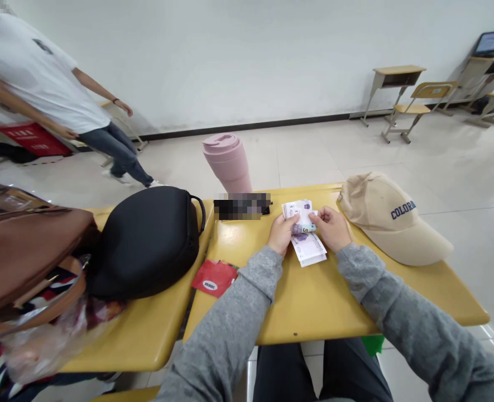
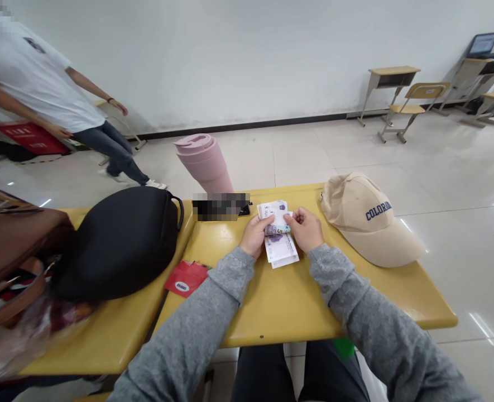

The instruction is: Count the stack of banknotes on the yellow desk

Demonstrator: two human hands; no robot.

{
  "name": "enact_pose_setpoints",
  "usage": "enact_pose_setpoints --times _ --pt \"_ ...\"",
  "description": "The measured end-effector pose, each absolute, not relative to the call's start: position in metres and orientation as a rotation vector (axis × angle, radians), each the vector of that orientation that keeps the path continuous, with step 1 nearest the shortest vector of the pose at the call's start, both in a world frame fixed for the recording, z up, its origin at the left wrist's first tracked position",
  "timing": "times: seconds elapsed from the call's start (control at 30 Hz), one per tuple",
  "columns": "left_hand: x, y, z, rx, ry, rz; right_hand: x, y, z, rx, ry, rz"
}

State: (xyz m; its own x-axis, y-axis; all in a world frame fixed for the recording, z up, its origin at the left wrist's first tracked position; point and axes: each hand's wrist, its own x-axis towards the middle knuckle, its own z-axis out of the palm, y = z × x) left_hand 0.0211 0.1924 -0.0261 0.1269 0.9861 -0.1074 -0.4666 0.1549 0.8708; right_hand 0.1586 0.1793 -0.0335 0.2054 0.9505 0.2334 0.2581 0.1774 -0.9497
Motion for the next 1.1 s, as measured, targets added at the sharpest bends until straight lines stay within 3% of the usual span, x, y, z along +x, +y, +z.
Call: enact_pose_setpoints --times 0.3,0.6,1.1 --pt "0.021 0.194 -0.025 0.694 0.851 1.33 0.157 0.175 -0.026 -1.181 -1.273 0.767" --pt "0.023 0.193 -0.023 0.661 0.84 1.344 0.152 0.171 -0.024 -0.945 -1.24 1.008" --pt "0.021 0.194 -0.026 0.704 0.85 1.313 0.153 0.169 -0.02 -1.021 -1.289 0.959"
